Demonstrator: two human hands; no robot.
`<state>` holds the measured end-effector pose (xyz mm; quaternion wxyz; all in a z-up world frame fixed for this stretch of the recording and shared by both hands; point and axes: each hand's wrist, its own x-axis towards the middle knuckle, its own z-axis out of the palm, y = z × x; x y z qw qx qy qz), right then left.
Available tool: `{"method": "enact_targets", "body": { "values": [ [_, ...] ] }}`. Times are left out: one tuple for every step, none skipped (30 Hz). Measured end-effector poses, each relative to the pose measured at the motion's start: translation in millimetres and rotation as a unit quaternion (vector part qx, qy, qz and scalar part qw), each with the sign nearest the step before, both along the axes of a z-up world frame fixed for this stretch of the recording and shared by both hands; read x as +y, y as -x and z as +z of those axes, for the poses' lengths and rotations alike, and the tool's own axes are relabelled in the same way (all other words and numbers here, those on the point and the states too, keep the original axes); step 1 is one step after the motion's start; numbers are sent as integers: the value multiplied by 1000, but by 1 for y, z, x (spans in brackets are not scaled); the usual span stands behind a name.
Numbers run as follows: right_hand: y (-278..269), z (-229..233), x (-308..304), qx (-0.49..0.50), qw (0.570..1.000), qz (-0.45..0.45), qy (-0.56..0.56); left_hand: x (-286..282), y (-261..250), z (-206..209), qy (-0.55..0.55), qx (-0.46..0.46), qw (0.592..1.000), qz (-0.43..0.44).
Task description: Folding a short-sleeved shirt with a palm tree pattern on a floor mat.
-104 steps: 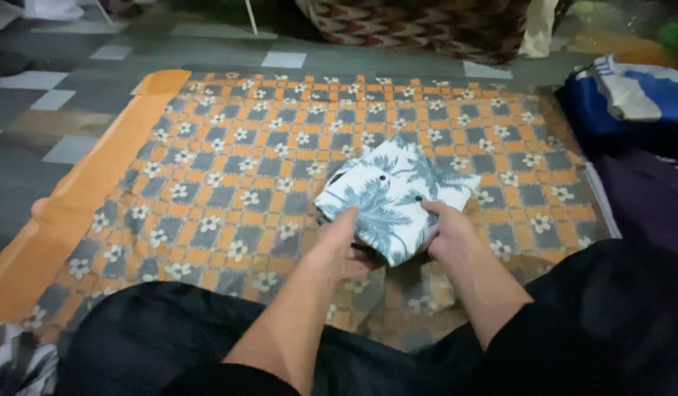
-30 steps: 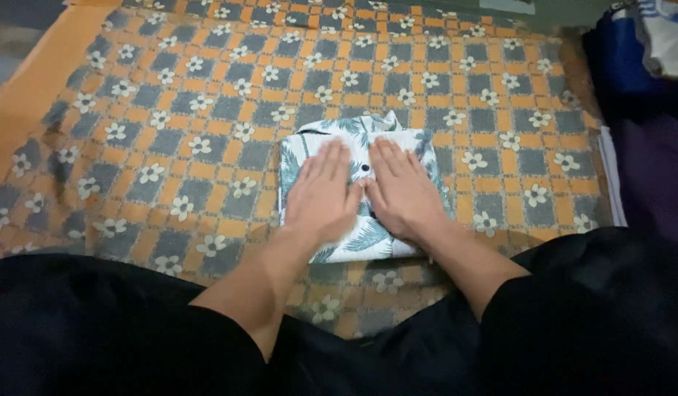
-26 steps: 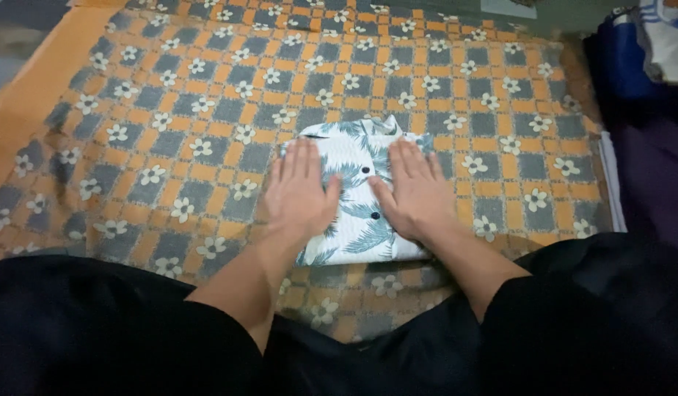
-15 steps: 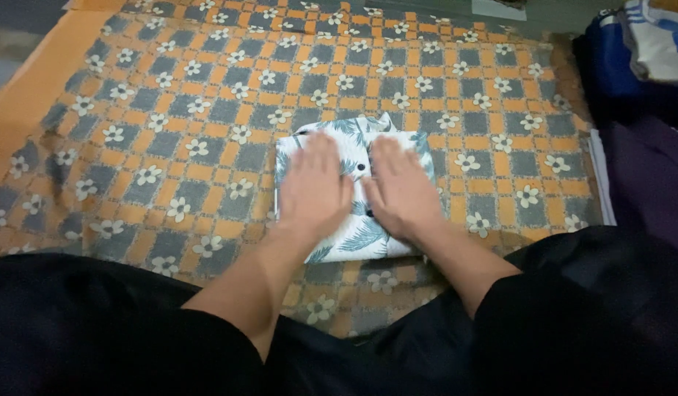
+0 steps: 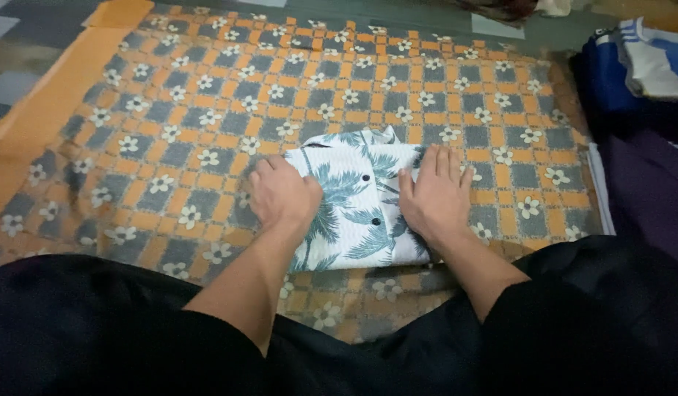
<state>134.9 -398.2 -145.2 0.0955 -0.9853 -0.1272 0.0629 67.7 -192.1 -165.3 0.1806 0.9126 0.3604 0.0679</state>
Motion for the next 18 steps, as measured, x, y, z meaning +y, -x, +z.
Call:
{"method": "enact_targets", "body": {
  "values": [
    [7,10,4,-36,999,17,-12,3,-3,2,57,3,998,35],
    [14,21,8,-71,997,35,-24,5,-5,5,113,6,991,69],
    [24,29,13,-74,996,35,-25,18,-13,-18,113,3,991,70],
    [33,37,17,-82,994,63,-38,30,-20,-40,188,-6,975,117],
    [42,45,22,-93,990,89,-51,42,-31,-61,262,-17,951,160],
    [42,34,26,-98,990,88,-52,51,-24,-51,262,-22,952,157],
    [41,23,31,-75,986,103,-112,59,-19,-40,387,-31,910,149],
    [40,12,35,-51,977,118,-172,68,-13,-29,504,-39,852,136],
    [49,27,41,-57,976,118,-172,54,-1,2,505,-43,852,133],
    [59,41,48,17,975,102,-198,41,11,31,539,-49,833,113],
    [70,55,54,90,967,85,-223,28,25,60,571,-54,814,91],
    [76,67,61,84,967,85,-223,31,15,52,571,-58,814,87],
    [83,78,66,123,966,76,-213,34,6,44,552,-64,830,50],
    [90,89,71,161,964,67,-202,35,-4,35,532,-70,844,13],
    [93,97,74,157,965,66,-201,29,-2,47,532,-72,843,9],
    [95,104,77,178,958,51,-221,23,1,59,512,-65,857,-18],
    [98,111,80,201,949,37,-240,17,4,70,490,-56,869,-44],
    [100,113,80,197,950,34,-240,7,9,86,490,-58,868,-48]
  ]
}}
